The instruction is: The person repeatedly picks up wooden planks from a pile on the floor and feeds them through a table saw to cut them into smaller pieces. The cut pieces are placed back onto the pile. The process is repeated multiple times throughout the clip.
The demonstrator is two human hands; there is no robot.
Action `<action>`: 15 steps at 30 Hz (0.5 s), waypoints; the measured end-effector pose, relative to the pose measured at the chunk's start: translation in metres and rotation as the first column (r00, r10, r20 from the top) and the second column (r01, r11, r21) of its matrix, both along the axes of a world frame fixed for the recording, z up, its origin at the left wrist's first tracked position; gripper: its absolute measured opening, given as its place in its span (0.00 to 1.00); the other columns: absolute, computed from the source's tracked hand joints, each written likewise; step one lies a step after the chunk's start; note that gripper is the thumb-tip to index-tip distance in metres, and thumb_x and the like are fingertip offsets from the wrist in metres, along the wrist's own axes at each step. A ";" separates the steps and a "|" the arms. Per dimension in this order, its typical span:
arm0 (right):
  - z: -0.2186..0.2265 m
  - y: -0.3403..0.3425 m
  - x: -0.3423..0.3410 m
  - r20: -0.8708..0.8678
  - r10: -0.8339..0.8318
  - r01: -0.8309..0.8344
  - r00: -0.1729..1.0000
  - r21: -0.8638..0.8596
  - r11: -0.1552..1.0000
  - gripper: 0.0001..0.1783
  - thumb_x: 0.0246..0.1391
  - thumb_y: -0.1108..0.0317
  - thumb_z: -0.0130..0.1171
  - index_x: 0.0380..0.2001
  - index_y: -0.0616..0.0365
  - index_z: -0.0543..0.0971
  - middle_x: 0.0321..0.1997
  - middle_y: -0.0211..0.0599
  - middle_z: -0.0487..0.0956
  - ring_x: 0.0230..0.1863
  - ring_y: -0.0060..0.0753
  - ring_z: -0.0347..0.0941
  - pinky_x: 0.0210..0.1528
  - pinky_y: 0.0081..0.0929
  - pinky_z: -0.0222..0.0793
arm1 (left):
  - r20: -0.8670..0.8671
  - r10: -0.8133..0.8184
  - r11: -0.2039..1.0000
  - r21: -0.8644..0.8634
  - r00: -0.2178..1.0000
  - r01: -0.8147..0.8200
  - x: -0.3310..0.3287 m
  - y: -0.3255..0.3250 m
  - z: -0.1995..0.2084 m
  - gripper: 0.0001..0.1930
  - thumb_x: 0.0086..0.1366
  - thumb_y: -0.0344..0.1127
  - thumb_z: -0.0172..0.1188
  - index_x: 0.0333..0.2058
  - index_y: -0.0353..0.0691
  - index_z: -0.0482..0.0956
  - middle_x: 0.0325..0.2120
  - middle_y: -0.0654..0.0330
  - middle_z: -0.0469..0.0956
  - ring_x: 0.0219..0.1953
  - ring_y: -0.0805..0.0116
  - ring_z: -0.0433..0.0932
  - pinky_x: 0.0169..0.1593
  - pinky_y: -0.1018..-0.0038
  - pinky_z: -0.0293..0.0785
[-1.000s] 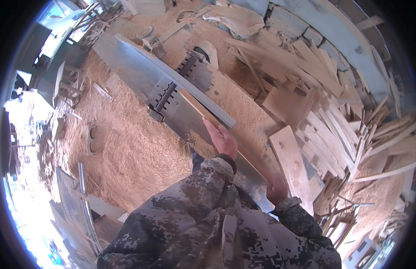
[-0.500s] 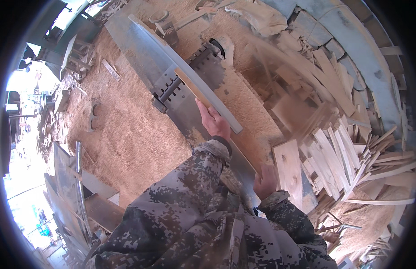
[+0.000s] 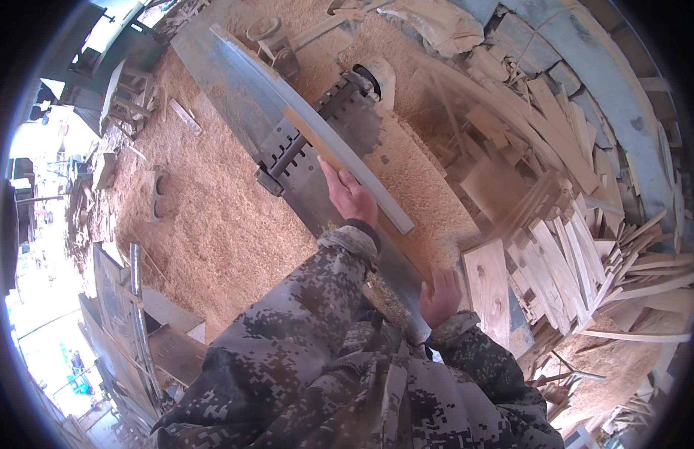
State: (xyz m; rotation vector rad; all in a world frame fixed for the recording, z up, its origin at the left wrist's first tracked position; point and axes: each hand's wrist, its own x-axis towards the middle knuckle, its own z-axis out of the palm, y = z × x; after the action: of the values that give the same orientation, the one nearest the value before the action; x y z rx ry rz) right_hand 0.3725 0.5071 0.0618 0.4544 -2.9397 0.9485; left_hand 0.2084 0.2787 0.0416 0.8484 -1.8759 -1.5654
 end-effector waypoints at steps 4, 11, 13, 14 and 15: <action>-0.002 -0.015 -0.010 0.010 -0.018 0.019 1.000 -0.021 1.000 0.31 0.48 0.78 0.64 0.59 0.62 0.77 0.48 0.52 0.79 0.50 0.63 0.74 0.51 0.55 0.73 | -0.015 0.008 1.000 -0.008 1.000 -0.008 -0.012 -0.013 -0.001 0.31 0.80 0.30 0.43 0.78 0.30 0.52 0.74 0.37 0.64 0.75 0.43 0.65 0.74 0.62 0.62; 0.001 -0.054 -0.038 -0.022 -0.061 0.058 0.998 -0.096 0.994 0.44 0.47 0.83 0.64 0.71 0.61 0.69 0.53 0.51 0.79 0.54 0.59 0.74 0.57 0.50 0.73 | 0.002 0.031 0.998 -0.056 1.000 -0.031 -0.042 -0.048 -0.008 0.29 0.81 0.31 0.43 0.77 0.29 0.54 0.73 0.36 0.65 0.74 0.42 0.67 0.73 0.62 0.64; 0.002 -0.064 -0.044 -0.019 -0.075 0.072 0.997 -0.113 0.991 0.48 0.46 0.83 0.63 0.75 0.59 0.65 0.56 0.49 0.78 0.56 0.60 0.73 0.59 0.51 0.72 | 0.031 0.033 0.998 -0.055 0.999 -0.031 -0.050 -0.059 -0.011 0.29 0.82 0.32 0.43 0.76 0.29 0.55 0.72 0.36 0.66 0.73 0.42 0.68 0.73 0.62 0.65; 0.002 -0.068 -0.047 -0.034 -0.077 0.072 0.996 -0.117 0.991 0.48 0.46 0.83 0.63 0.75 0.59 0.65 0.57 0.49 0.77 0.57 0.60 0.72 0.59 0.51 0.72 | 0.022 0.034 0.998 -0.059 0.999 -0.032 -0.053 -0.063 -0.013 0.29 0.82 0.32 0.43 0.76 0.28 0.55 0.72 0.36 0.66 0.73 0.42 0.68 0.72 0.62 0.65; 0.002 -0.072 -0.050 -0.034 -0.082 0.077 0.996 -0.118 0.990 0.48 0.46 0.83 0.63 0.75 0.60 0.65 0.58 0.50 0.77 0.57 0.60 0.72 0.60 0.51 0.72 | 0.026 0.034 0.998 -0.053 0.999 -0.032 -0.055 -0.066 -0.014 0.29 0.82 0.33 0.43 0.76 0.28 0.55 0.72 0.36 0.66 0.73 0.42 0.68 0.72 0.62 0.66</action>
State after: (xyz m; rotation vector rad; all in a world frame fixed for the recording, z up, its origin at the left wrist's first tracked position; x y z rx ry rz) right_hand 0.3225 0.4353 0.0641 0.3440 -2.8251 1.0820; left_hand 0.1529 0.2131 0.0272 0.8767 -1.9031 -1.4857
